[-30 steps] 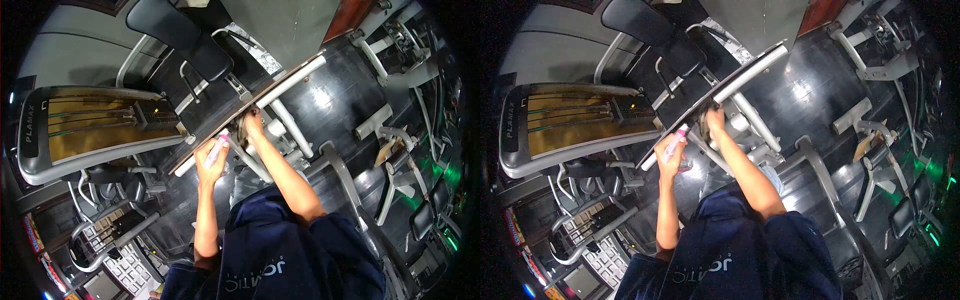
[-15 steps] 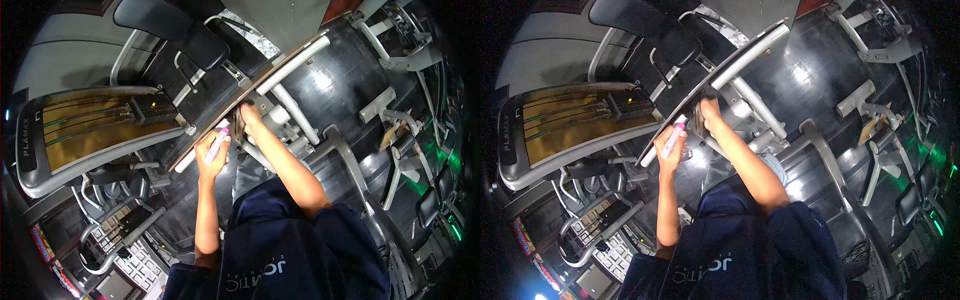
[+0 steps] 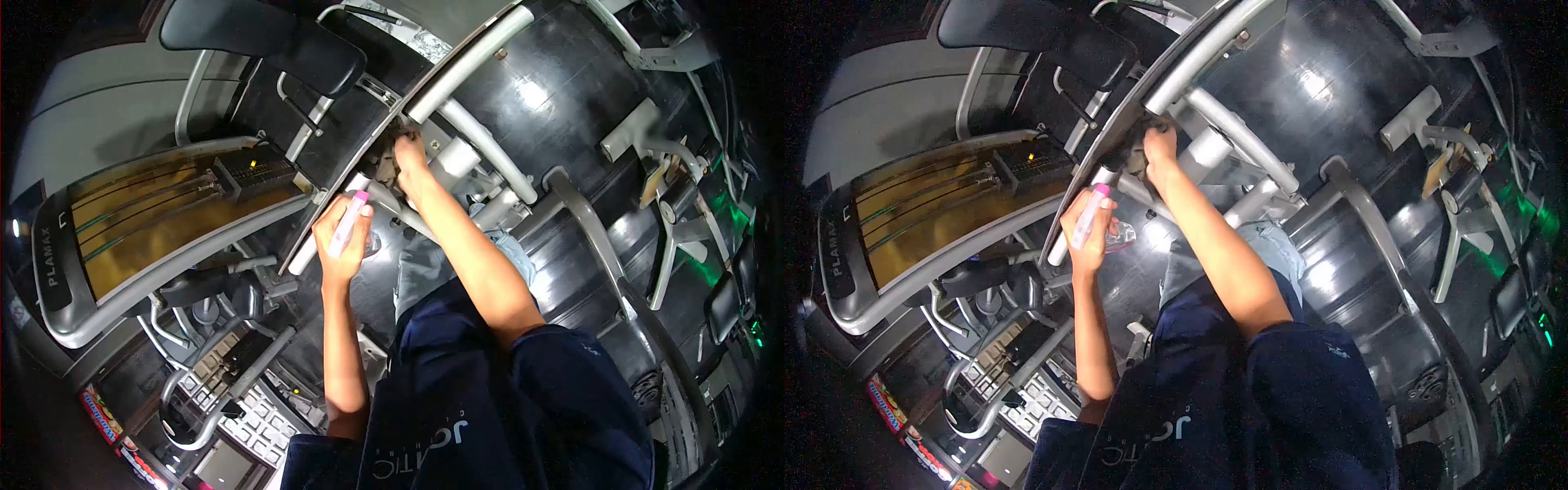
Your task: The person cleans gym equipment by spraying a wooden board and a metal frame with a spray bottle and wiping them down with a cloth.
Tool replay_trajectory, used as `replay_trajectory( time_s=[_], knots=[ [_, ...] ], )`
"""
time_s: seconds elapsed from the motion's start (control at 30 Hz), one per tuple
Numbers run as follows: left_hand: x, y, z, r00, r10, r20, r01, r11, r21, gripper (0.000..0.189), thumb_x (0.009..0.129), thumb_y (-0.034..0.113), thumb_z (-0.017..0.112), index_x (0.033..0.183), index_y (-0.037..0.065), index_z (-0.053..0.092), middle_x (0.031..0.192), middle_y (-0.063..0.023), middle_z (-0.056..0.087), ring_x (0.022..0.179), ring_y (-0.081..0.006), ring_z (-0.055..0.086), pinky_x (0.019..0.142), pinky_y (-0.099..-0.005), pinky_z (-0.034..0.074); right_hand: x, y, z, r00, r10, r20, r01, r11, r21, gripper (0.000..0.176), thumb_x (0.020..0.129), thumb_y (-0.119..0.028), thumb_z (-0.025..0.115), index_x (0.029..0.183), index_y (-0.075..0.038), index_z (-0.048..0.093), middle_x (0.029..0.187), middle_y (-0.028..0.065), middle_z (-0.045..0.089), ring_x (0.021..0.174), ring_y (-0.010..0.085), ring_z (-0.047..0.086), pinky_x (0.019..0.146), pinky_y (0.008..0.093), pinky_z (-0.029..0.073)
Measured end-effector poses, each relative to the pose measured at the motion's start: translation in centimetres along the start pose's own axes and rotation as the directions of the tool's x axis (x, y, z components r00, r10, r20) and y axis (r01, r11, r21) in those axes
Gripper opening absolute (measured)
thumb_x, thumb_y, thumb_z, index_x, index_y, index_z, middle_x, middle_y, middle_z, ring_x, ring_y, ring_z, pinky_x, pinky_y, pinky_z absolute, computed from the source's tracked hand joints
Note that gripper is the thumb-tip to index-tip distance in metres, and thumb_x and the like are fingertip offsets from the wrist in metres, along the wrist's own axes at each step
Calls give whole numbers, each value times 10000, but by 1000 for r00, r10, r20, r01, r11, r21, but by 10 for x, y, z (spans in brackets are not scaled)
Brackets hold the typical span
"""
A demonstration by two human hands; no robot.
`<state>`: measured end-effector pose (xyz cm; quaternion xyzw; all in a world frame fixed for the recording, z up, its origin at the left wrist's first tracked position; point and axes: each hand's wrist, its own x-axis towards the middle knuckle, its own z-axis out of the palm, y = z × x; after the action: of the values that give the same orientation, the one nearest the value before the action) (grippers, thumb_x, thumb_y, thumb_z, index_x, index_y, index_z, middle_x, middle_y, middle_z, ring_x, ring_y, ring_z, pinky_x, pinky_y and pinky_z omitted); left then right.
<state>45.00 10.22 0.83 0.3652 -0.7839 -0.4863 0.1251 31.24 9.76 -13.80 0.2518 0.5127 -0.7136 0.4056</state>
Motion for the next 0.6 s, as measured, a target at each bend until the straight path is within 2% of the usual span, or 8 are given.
replay_trajectory(
  time_s=[0.03,0.07,0.17,0.33,0.47,0.5,0.57,0.6],
  knots=[
    [0,0,-1,1000,15,18,-15,1000,-5,253,903,171,651,726,11,570,600,-18,518,481,-80,504,458,-261,378,12,5,1,993,109,47,-112,990,83,293,919,-59,441,1197,-27,531,1087,116,635,938,253,616,728,439,528],
    [0,0,0,1000,15,24,-15,1000,-2,253,903,171,651,726,11,570,600,-18,518,481,-80,504,458,-261,378,25,9,5,993,110,44,-114,989,90,293,919,-59,441,1197,-27,531,1087,116,635,938,253,616,728,439,528],
    [1,2,3,1000,6,-12,-6,999,-47,249,907,173,648,735,8,579,598,-14,513,487,-76,506,461,-255,383,69,23,18,947,316,50,-311,871,380,274,938,-45,415,1172,0,549,1100,129,634,908,246,623,695,435,525],
    [0,8,0,1000,-2,31,3,1000,-31,240,915,171,642,755,1,589,620,-19,526,492,-74,505,463,-246,381,118,29,24,949,307,77,-308,841,444,274,941,-49,413,1166,7,558,1077,136,643,873,249,626,683,418,526],
    [1,5,1,1000,22,20,-22,1000,-1,228,915,157,639,757,1,590,629,-17,528,498,-70,506,464,-240,381,143,51,17,978,201,55,-208,941,265,275,943,-52,410,1162,13,564,1058,141,649,846,251,629,674,404,528],
    [0,5,1,1000,7,18,-6,1000,-26,219,914,151,638,761,0,594,631,-15,527,500,-70,508,465,-240,382,162,75,9,994,84,75,-89,993,71,275,944,-53,410,1161,14,566,1053,142,651,839,251,630,672,400,528],
    [0,5,0,1000,-7,16,8,998,-55,210,912,144,637,766,-1,597,633,-14,526,502,-70,509,466,-240,384,210,134,-14,969,-159,189,214,923,-320,276,945,-55,409,1158,17,569,1044,145,654,825,252,632,667,393,529],
    [0,4,-1,1000,-1,19,2,999,-43,203,911,142,637,773,-2,602,636,-14,527,502,-70,510,468,-239,386,132,86,-4,995,-99,29,103,975,-197,277,936,-79,469,1183,-8,572,1062,132,662,855,220,630,682,371,517]
  ],
)
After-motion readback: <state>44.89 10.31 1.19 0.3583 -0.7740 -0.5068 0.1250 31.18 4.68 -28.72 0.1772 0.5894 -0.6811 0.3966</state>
